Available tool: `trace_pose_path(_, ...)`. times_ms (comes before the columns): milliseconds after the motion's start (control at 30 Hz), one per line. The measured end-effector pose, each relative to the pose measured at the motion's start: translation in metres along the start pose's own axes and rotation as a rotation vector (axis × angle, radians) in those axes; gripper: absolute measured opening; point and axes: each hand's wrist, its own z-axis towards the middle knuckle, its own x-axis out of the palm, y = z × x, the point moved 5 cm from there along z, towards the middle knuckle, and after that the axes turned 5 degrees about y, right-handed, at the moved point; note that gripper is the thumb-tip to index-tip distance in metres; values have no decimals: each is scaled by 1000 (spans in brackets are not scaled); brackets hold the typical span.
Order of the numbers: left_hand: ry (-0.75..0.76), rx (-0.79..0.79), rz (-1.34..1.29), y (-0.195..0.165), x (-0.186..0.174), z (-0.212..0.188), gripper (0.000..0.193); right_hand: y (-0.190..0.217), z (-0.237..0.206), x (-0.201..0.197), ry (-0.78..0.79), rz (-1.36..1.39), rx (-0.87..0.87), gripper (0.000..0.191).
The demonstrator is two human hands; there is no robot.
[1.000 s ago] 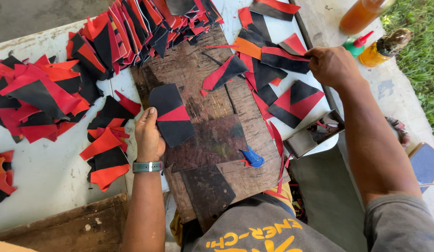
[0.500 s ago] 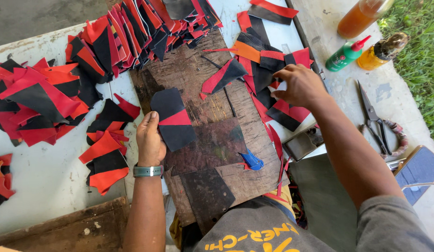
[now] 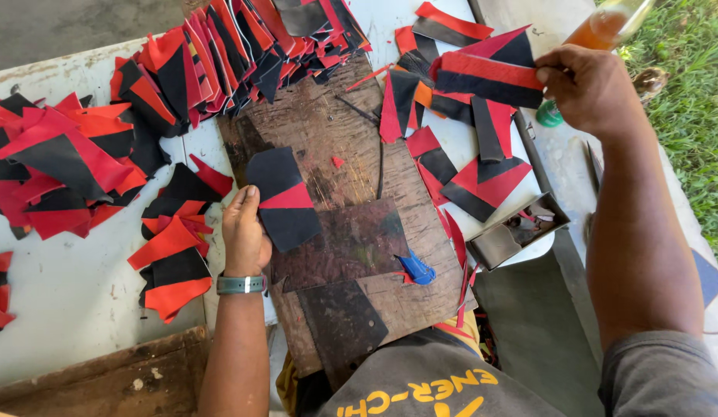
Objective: The person uses a utility knife and a metal template to cut red and black material pieces on a wooden board. They repeatedly position the template, cut along its edges, and place the cut pieces into a cardboard box.
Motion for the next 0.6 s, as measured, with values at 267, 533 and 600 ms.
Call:
trace_pose_path(267,26,42,-7,-4,9,-2,18,15,-33,-21,-36,-132,-22,14)
trace_pose_path(533,-22,81,111,4,-2,4,18,1,-56,38,220,-60,397,29)
trace_pose_path(600,-14,109,111,9,1,8,20,-7,-52,58,273,-173,461,39)
